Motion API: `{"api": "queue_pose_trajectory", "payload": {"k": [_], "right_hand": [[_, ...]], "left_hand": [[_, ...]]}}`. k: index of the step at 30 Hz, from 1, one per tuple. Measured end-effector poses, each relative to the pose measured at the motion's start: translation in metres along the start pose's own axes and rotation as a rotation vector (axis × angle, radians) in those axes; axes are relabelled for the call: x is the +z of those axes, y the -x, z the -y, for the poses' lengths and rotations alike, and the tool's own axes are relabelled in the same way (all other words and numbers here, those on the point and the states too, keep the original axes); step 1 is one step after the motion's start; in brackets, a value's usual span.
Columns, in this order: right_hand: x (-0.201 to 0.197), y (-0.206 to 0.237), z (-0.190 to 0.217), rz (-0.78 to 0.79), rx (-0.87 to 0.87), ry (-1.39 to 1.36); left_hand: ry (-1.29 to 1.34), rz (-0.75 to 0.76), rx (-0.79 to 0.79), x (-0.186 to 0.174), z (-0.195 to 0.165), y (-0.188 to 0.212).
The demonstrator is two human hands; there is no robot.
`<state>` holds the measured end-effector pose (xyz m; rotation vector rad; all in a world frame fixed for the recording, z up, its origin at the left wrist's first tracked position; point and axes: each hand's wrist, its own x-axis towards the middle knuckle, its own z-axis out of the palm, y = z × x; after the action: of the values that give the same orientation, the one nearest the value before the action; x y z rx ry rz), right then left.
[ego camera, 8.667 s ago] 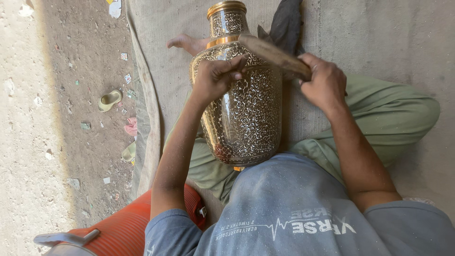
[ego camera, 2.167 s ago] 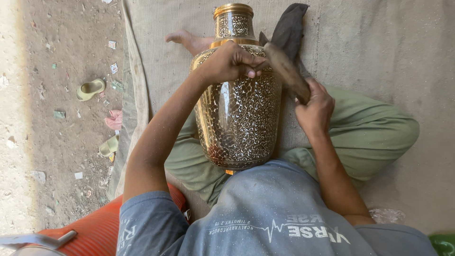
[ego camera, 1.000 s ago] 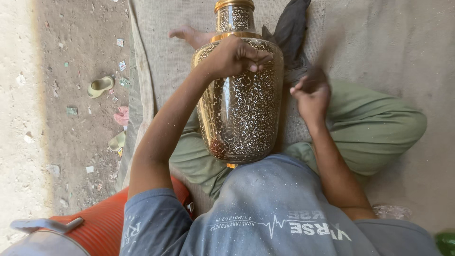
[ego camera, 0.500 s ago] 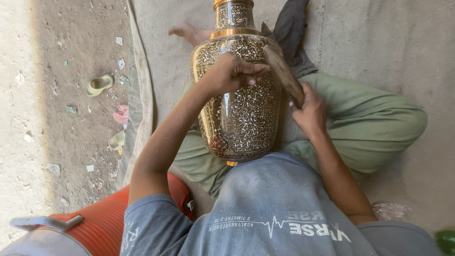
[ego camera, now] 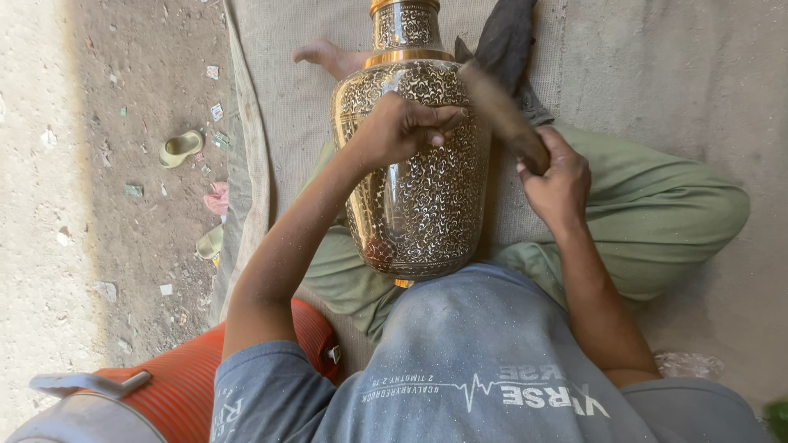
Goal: The person sits on a mat and uses a hammer and chisel to engrave intricate patterns onto a large brass vase. They hold the chisel against the vase with one hand and strike it with the hammer in the other, working methodically around the surface.
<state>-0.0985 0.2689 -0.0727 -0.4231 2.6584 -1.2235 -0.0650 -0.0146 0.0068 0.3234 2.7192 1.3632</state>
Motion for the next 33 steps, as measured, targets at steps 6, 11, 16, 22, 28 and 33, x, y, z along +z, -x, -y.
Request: {"api": "queue_pose_trajectory", "payload": {"k": [6,11,16,22,28,33], "right_hand": [[0.001,0.005,0.004,0.019,0.087,-0.008],[0.002,0.007,0.007,-0.044,0.031,-0.179],[0.003,0.008,0.006,-0.074,0.022,-0.442],[0.000,0.009,0.011,-0.038,0.047,-0.422],[0.000,0.009,0.017,-0.070,0.084,-0.464],[0.003,0.013,0.016,-0.073,-0.001,-0.602]], "left_hand": [[-0.062,-0.020,0.068,-0.001,0.001,0.000],[-0.037,-0.013,0.062,0.000,0.003,-0.001],[-0.025,-0.023,0.073,0.001,0.005,-0.001],[-0.058,-0.023,0.108,0.002,0.008,-0.003],[-0.063,-0.014,0.092,0.003,0.012,-0.002],[-0.077,-0.015,0.126,0.002,0.011,-0.004]]}}
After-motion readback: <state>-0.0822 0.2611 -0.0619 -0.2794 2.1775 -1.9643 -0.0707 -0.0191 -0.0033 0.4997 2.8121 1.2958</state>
